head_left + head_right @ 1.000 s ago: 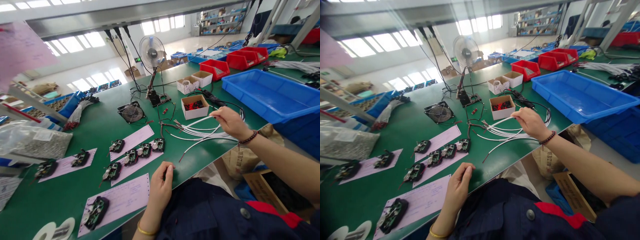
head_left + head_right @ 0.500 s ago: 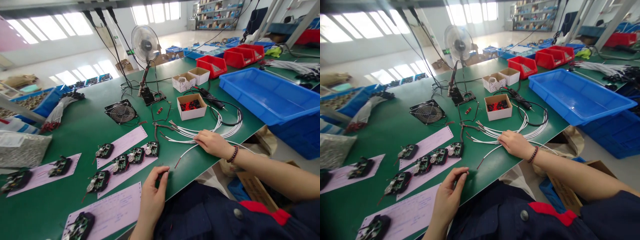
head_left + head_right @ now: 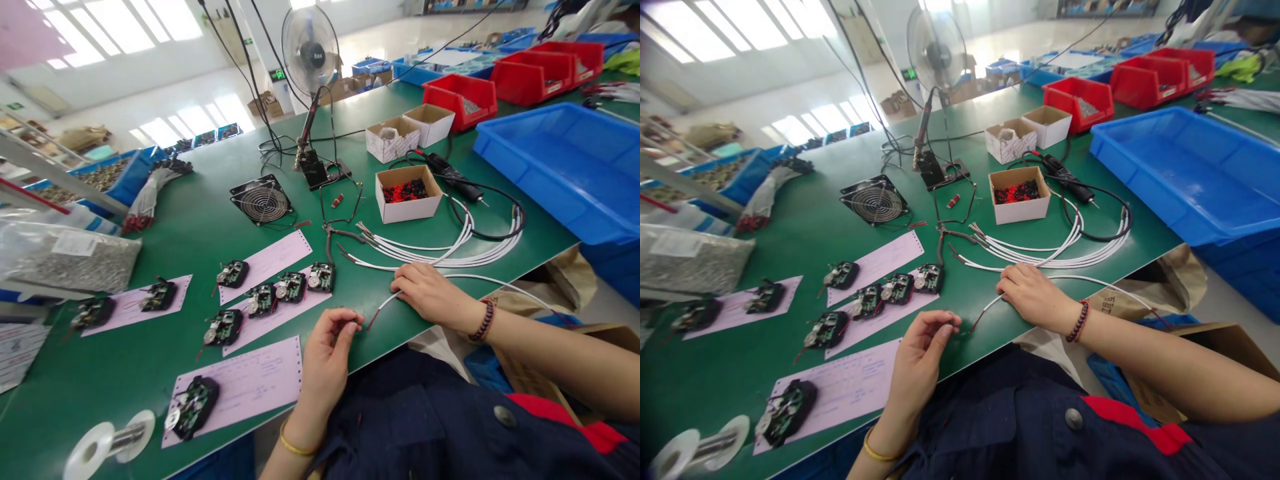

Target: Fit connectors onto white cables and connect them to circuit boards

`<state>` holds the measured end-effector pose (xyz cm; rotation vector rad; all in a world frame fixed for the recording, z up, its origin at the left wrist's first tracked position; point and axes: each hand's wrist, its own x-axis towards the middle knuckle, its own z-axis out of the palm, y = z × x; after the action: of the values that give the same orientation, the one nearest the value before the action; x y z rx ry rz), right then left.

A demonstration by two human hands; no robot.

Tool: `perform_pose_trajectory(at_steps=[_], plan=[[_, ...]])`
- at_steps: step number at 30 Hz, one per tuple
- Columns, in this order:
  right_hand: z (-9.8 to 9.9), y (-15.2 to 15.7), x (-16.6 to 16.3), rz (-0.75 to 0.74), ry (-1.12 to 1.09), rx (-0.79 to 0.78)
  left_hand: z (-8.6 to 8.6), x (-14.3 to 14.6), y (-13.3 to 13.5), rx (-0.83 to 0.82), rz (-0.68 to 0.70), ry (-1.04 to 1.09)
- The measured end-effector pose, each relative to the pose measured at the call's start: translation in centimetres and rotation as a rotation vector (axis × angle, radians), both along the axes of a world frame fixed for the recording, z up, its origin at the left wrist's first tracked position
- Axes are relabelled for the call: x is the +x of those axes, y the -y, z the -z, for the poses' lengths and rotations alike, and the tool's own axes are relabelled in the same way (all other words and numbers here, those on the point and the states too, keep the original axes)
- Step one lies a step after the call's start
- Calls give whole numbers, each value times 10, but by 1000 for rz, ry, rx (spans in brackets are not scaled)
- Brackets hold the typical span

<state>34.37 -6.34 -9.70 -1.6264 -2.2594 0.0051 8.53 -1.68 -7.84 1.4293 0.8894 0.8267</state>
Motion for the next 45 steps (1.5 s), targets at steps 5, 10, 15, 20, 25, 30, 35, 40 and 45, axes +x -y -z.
perform_pose_trajectory(at_steps=[5,10,15,20,25,30,35,40,45], plan=[[-16,8,-4,52,-257,-97,-4,3,3,-163,-18,170],[-46,30,-17,128,-729,-302,-9,1,3,-263,-108,317],[-54,51,-34,230,-929,-253,-17,0,4,-315,-121,420],[-46,57,-42,300,-959,-261,-23,1,8,-329,-67,445],[-43,54,-42,299,-930,-251,-22,0,9,-308,-21,463],[-50,53,-44,285,-857,-194,-21,-6,9,-14,10,210],[-56,50,-48,142,-778,-212,-28,-7,10,278,134,-123],[-52,51,-49,64,-699,-281,-30,-4,5,584,269,-350],[-45,54,-52,55,-634,-314,-31,-4,6,802,290,-460]])
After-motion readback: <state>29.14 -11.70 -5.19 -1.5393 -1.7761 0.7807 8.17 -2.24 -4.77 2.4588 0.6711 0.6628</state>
